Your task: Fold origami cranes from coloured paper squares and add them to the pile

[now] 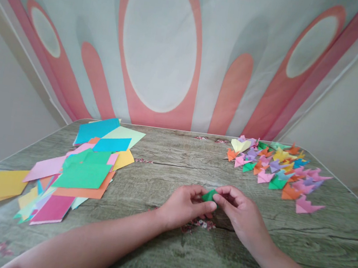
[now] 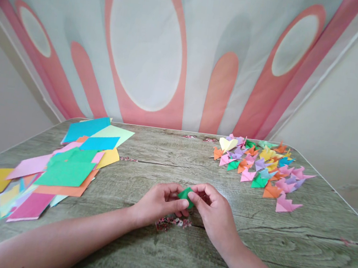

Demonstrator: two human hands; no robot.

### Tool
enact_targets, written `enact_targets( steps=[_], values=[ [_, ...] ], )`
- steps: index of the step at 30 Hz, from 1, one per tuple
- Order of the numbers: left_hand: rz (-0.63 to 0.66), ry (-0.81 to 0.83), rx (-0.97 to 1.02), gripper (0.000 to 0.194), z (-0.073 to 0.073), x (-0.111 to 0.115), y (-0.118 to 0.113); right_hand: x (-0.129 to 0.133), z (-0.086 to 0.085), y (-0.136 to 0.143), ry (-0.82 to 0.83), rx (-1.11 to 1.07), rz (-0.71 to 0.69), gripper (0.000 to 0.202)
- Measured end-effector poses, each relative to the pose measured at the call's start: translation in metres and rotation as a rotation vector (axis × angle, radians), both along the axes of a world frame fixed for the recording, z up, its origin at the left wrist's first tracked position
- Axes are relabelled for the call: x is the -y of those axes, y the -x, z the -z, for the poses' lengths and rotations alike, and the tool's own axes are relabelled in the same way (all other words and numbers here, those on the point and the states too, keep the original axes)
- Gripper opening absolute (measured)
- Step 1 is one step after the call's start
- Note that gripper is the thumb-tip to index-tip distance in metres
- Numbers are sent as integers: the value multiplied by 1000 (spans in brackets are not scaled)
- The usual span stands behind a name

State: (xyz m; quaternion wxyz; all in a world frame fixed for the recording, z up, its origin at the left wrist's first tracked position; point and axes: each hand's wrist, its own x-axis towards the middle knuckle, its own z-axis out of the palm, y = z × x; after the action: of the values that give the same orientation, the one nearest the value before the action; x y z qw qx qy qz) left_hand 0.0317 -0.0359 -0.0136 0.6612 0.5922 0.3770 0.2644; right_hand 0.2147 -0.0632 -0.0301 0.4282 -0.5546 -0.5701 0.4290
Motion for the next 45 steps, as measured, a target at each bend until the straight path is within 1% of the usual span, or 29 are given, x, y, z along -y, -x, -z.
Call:
enact_targets(
  steps=[2, 5, 7, 9, 13, 14, 16, 18, 19, 20, 22, 24, 26, 29, 33, 36, 39, 41, 42, 45],
  values=[
    [-42, -3, -28, 37, 1, 1, -2, 1, 0, 0, -16, 14, 13, 28],
    [-66, 12, 1, 34, 4, 2, -4, 2, -2, 1, -31, 15, 13, 28],
    [-88, -21, -2, 31, 6, 2, -4, 2, -3, 2, -24, 6, 2, 28],
    [-108, -131, -76, 27, 6, 2, -3, 2, -3, 2, -19, 17, -1, 28],
    [-117, -465, -295, 23, 4, 3, -2, 4, -7, 4, -64, 86, 1, 26],
    [-119, -518, -325, 22, 3, 3, -1, 4, -9, 5, -86, 106, -2, 25],
    [-127, -565, -349, 20, 1, 4, -1, 6, -13, 7, -130, 133, -8, 23],
    [-141, -555, -347, 20, 1, 4, -2, 8, -16, 9, -158, 139, -8, 23],
    [-145, -517, -323, 20, 1, 4, -3, 8, -17, 9, -164, 136, -6, 23],
    [-138, -448, -272, 19, 2, 4, -3, 8, -17, 9, -162, 127, -3, 24],
    [-85, -232, -114, 20, 3, 4, -5, 8, -14, 8, -139, 104, 12, 25],
    [-18, -31, 39, 30, 5, 4, -6, 6, -9, 5, -97, 67, 39, 26],
    [0, 53, 114, 38, 5, 3, -6, 3, -4, 2, -59, 19, 62, 27],
    [-36, 73, 137, 41, 5, 2, -6, -1, 2, -2, -41, -39, 66, 29],
    [-57, 73, 115, 44, 5, 1, -5, -3, 4, -2, -40, -60, 65, 30],
    [-69, -23, 37, 41, 5, 2, -4, -2, 3, -1, -30, -76, 53, 32],
    [-93, -222, -137, 39, 7, 2, -2, 0, -1, 0, -30, -46, 51, 33],
    [-90, -309, -209, 37, 8, 2, 0, 2, -6, 1, -38, 4, 48, 31],
    [-77, -317, -212, 35, 8, 1, 1, 3, -9, 1, -46, 32, 42, 30],
    [-32, -267, -175, 27, 8, 0, 2, 6, -15, 3, -106, 128, 1, 26]
  ],
)
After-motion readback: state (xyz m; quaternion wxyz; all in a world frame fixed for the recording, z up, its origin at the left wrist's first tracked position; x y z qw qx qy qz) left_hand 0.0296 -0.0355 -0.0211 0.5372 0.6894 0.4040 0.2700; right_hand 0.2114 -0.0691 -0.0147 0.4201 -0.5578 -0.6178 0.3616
